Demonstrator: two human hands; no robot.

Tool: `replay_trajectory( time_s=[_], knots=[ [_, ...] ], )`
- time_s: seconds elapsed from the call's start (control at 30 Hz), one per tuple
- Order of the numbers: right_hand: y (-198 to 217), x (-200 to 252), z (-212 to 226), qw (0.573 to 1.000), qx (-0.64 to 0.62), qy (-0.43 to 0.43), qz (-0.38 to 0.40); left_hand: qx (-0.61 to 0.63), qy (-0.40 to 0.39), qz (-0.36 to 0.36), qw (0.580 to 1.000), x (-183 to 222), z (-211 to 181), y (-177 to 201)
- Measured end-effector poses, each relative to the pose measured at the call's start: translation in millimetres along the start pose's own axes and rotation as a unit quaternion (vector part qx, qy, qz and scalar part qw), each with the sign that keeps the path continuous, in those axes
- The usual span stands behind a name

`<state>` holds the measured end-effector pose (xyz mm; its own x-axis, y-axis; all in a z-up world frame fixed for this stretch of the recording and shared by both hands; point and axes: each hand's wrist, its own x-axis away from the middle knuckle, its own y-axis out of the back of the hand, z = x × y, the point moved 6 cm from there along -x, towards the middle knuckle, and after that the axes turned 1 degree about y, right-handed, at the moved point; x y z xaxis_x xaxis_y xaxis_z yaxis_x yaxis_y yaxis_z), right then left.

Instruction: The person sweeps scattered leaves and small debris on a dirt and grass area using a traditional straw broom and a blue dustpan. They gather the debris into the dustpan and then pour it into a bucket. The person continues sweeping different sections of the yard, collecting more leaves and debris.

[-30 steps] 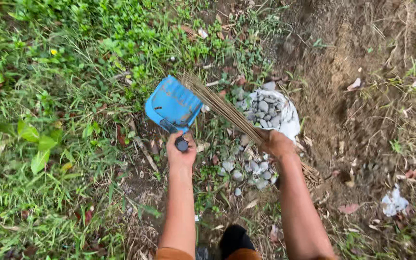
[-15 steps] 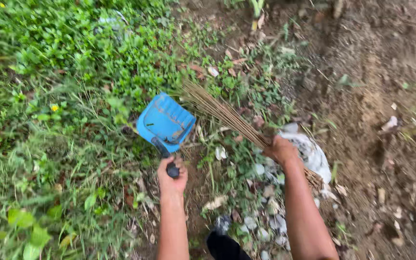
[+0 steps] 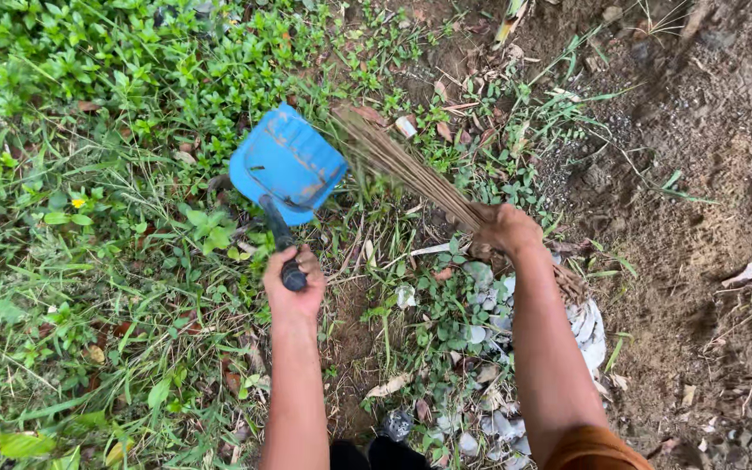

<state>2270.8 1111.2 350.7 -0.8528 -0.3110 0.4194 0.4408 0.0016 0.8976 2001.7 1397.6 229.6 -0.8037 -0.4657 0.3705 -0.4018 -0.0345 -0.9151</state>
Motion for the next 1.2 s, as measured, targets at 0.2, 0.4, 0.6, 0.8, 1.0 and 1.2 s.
replay_trajectory(
  time_s=[0.2, 0.4, 0.6, 0.8, 1.0, 1.2],
  knots=[
    [60.2, -16.7, 0.3, 0.999, 0.006, -0.036, 0.008, 0.003, -0.035, 0.036, 0.999, -41.3, -15.6, -62.5],
    [85.4, -58.3, 15.1, 0.997, 0.031, -0.064, -0.005, 0.041, 0.004, 0.063, 0.997, -117.2, -19.2, -73.2],
    [92.8, -138.7, 18.8, 0.994, 0.061, -0.09, -0.01, -0.007, 0.013, -0.022, 1.0, -227.6, -27.0, -38.0],
    [63.0, -203.5, 64.3, 0.994, 0.101, -0.04, 0.004, -0.171, -0.026, -0.21, 0.962, -288.4, -75.0, -33.5],
    [61.6, -201.6, 126.8, 0.982, 0.173, 0.003, 0.08, -0.304, -0.127, -0.098, 0.939, -300.6, -109.1, -89.6],
    [194.4, -161.4, 128.3, 0.977, 0.109, 0.044, 0.178, -0.742, -0.192, -0.172, 0.619, -301.4, -123.1, -149.7]
  ],
)
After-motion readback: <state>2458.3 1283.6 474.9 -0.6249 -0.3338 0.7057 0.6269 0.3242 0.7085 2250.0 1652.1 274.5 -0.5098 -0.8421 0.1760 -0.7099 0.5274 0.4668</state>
